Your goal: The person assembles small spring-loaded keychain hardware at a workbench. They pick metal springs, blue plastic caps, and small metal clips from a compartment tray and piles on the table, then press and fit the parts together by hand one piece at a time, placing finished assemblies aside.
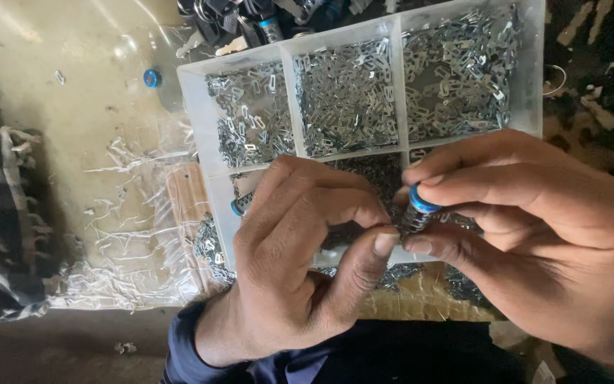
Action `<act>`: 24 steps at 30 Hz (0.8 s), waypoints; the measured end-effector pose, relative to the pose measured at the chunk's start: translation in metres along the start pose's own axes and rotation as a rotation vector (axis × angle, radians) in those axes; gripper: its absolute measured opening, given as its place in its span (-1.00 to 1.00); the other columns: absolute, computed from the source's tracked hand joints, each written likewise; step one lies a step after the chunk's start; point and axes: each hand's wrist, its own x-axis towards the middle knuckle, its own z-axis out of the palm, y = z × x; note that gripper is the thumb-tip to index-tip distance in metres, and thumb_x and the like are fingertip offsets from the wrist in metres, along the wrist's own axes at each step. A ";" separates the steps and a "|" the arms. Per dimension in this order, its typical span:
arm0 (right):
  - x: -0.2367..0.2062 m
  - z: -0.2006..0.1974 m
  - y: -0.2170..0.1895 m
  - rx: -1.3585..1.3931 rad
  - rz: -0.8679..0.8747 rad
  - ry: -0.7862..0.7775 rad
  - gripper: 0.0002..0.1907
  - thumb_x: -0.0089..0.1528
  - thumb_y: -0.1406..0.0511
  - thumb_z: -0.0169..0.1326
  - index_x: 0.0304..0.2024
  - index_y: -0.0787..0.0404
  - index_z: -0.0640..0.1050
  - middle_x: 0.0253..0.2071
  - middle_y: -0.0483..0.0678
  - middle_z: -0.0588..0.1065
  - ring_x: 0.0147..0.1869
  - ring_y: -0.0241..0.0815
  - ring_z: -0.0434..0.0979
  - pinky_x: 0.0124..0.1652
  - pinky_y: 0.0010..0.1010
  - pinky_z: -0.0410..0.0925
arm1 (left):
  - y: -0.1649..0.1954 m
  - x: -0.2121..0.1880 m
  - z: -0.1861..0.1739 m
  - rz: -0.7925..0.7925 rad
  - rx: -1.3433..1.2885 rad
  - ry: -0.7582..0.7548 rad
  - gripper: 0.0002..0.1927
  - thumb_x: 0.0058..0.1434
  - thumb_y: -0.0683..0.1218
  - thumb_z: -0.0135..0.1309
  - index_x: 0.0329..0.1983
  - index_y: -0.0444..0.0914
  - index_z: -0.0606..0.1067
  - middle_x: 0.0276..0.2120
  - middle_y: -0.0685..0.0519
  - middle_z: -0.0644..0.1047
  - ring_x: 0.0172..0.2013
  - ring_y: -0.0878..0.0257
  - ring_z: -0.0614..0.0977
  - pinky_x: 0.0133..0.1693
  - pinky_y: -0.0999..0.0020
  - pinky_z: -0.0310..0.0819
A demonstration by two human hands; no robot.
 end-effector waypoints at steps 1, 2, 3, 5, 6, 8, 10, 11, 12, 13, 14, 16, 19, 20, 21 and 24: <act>0.001 0.000 0.000 -0.010 -0.018 -0.001 -0.66 0.21 0.51 0.16 0.03 0.34 0.46 0.16 0.19 0.45 0.15 -0.12 0.68 -0.01 -0.48 0.60 | -0.001 -0.001 0.000 -0.004 -0.006 0.005 -0.84 0.31 -0.16 0.29 -0.13 -0.26 0.54 -0.16 0.03 0.62 -0.17 0.22 0.61 -0.13 0.37 0.49; 0.001 -0.001 0.000 -0.020 -0.026 -0.007 -0.66 0.20 0.50 0.17 0.02 0.35 0.46 0.15 0.19 0.45 0.15 -0.11 0.68 -0.01 -0.48 0.60 | -0.001 -0.002 0.001 -0.001 -0.010 0.008 -0.84 0.31 -0.15 0.28 -0.13 -0.26 0.55 -0.16 0.04 0.62 -0.17 0.23 0.62 -0.12 0.38 0.49; 0.001 -0.001 0.000 -0.030 -0.032 -0.013 -0.66 0.19 0.50 0.18 0.02 0.35 0.46 0.14 0.19 0.45 0.15 -0.11 0.67 0.00 -0.48 0.60 | -0.001 -0.003 0.001 0.001 -0.014 0.011 -0.85 0.32 -0.15 0.28 -0.12 -0.25 0.56 -0.15 0.04 0.63 -0.17 0.25 0.63 -0.11 0.38 0.50; 0.001 -0.002 -0.001 -0.041 -0.044 -0.033 -0.66 0.18 0.49 0.18 0.01 0.35 0.45 0.13 0.19 0.44 0.16 -0.09 0.67 0.00 -0.47 0.59 | -0.002 -0.005 0.001 0.006 -0.020 0.011 -0.86 0.32 -0.15 0.28 -0.13 -0.25 0.57 -0.17 0.05 0.64 -0.16 0.25 0.63 -0.09 0.37 0.49; 0.001 -0.002 -0.001 -0.040 -0.050 -0.047 -0.66 0.18 0.49 0.18 0.01 0.36 0.45 0.13 0.20 0.44 0.17 -0.08 0.66 0.00 -0.47 0.60 | -0.002 -0.005 0.001 0.003 -0.023 0.011 -0.87 0.32 -0.15 0.28 -0.13 -0.25 0.58 -0.19 0.05 0.64 -0.16 0.26 0.64 -0.08 0.37 0.50; 0.000 -0.002 -0.001 -0.039 -0.048 -0.050 -0.67 0.18 0.49 0.18 0.00 0.35 0.46 0.12 0.20 0.43 0.16 -0.08 0.66 0.00 -0.47 0.59 | -0.002 -0.005 0.002 -0.019 -0.030 0.015 -0.88 0.32 -0.15 0.27 -0.13 -0.26 0.59 -0.21 0.05 0.66 -0.18 0.27 0.65 -0.10 0.39 0.51; -0.001 -0.001 -0.001 -0.043 -0.038 -0.020 -0.68 0.18 0.48 0.20 -0.01 0.34 0.48 0.12 0.20 0.44 0.14 -0.10 0.67 0.01 -0.46 0.59 | -0.002 -0.005 0.003 -0.036 -0.047 0.024 -0.88 0.31 -0.14 0.28 -0.15 -0.26 0.60 -0.20 0.04 0.66 -0.19 0.26 0.66 -0.14 0.40 0.53; -0.001 -0.001 0.000 -0.046 -0.047 -0.030 -0.68 0.18 0.48 0.20 -0.01 0.33 0.48 0.11 0.19 0.45 0.14 -0.11 0.68 0.00 -0.47 0.59 | -0.001 -0.005 0.003 -0.039 -0.046 0.028 -0.87 0.31 -0.14 0.28 -0.14 -0.26 0.60 -0.21 0.04 0.66 -0.19 0.26 0.66 -0.14 0.40 0.54; -0.001 -0.002 0.000 -0.048 -0.054 -0.041 -0.69 0.19 0.48 0.20 -0.02 0.33 0.49 0.11 0.18 0.45 0.13 -0.12 0.68 -0.01 -0.48 0.60 | -0.001 -0.005 0.003 -0.041 -0.046 0.031 -0.87 0.31 -0.13 0.29 -0.14 -0.26 0.60 -0.21 0.04 0.66 -0.19 0.26 0.67 -0.14 0.40 0.55; -0.001 -0.002 0.001 -0.051 -0.056 -0.051 -0.69 0.19 0.47 0.20 -0.02 0.32 0.50 0.10 0.18 0.46 0.13 -0.13 0.69 -0.01 -0.49 0.60 | -0.001 -0.006 0.002 -0.040 -0.036 0.030 -0.87 0.33 -0.13 0.28 -0.13 -0.26 0.60 -0.22 0.05 0.66 -0.19 0.26 0.67 -0.13 0.41 0.55; -0.001 -0.003 0.001 -0.058 -0.063 -0.049 -0.69 0.19 0.47 0.21 -0.02 0.32 0.50 0.10 0.17 0.46 0.12 -0.15 0.69 -0.02 -0.50 0.60 | 0.000 -0.006 0.002 -0.046 -0.031 0.025 -0.87 0.33 -0.13 0.28 -0.13 -0.26 0.60 -0.23 0.05 0.66 -0.20 0.26 0.67 -0.12 0.41 0.55; 0.001 -0.003 0.003 -0.070 -0.085 -0.050 -0.69 0.19 0.45 0.23 -0.02 0.31 0.50 0.10 0.15 0.47 0.09 -0.19 0.71 -0.04 -0.53 0.59 | 0.001 -0.007 0.000 -0.064 -0.024 0.014 -0.88 0.34 -0.14 0.28 -0.14 -0.26 0.59 -0.25 0.06 0.66 -0.21 0.26 0.67 -0.11 0.41 0.55; 0.002 -0.003 0.003 -0.113 -0.115 -0.068 -0.68 0.19 0.45 0.24 -0.02 0.32 0.49 0.12 0.15 0.46 0.09 -0.20 0.70 -0.05 -0.55 0.58 | 0.001 -0.005 -0.001 -0.054 0.000 0.006 -0.88 0.32 -0.15 0.29 -0.16 -0.25 0.58 -0.27 0.06 0.66 -0.23 0.25 0.66 -0.11 0.40 0.53; 0.002 -0.002 0.002 -0.083 -0.091 -0.065 -0.68 0.19 0.46 0.22 -0.01 0.33 0.49 0.13 0.16 0.46 0.10 -0.19 0.69 -0.04 -0.54 0.59 | 0.001 -0.004 -0.001 -0.039 0.027 0.016 -0.87 0.31 -0.16 0.29 -0.16 -0.26 0.57 -0.26 0.06 0.65 -0.23 0.24 0.66 -0.12 0.39 0.52; 0.002 -0.002 0.001 -0.052 -0.065 -0.061 -0.69 0.20 0.47 0.20 0.00 0.34 0.49 0.14 0.16 0.45 0.11 -0.18 0.69 -0.03 -0.53 0.59 | 0.002 -0.002 -0.001 -0.024 0.053 0.025 -0.87 0.30 -0.17 0.29 -0.17 -0.26 0.57 -0.26 0.05 0.65 -0.22 0.23 0.65 -0.14 0.39 0.51; 0.000 0.000 -0.003 -0.051 -0.004 -0.010 -0.68 0.20 0.52 0.16 0.01 0.38 0.46 0.14 0.19 0.44 0.16 -0.12 0.67 0.04 -0.44 0.59 | 0.002 0.006 -0.001 0.052 0.267 0.053 -0.86 0.22 -0.23 0.30 -0.19 -0.29 0.57 -0.25 0.02 0.62 -0.24 0.15 0.60 -0.21 0.31 0.46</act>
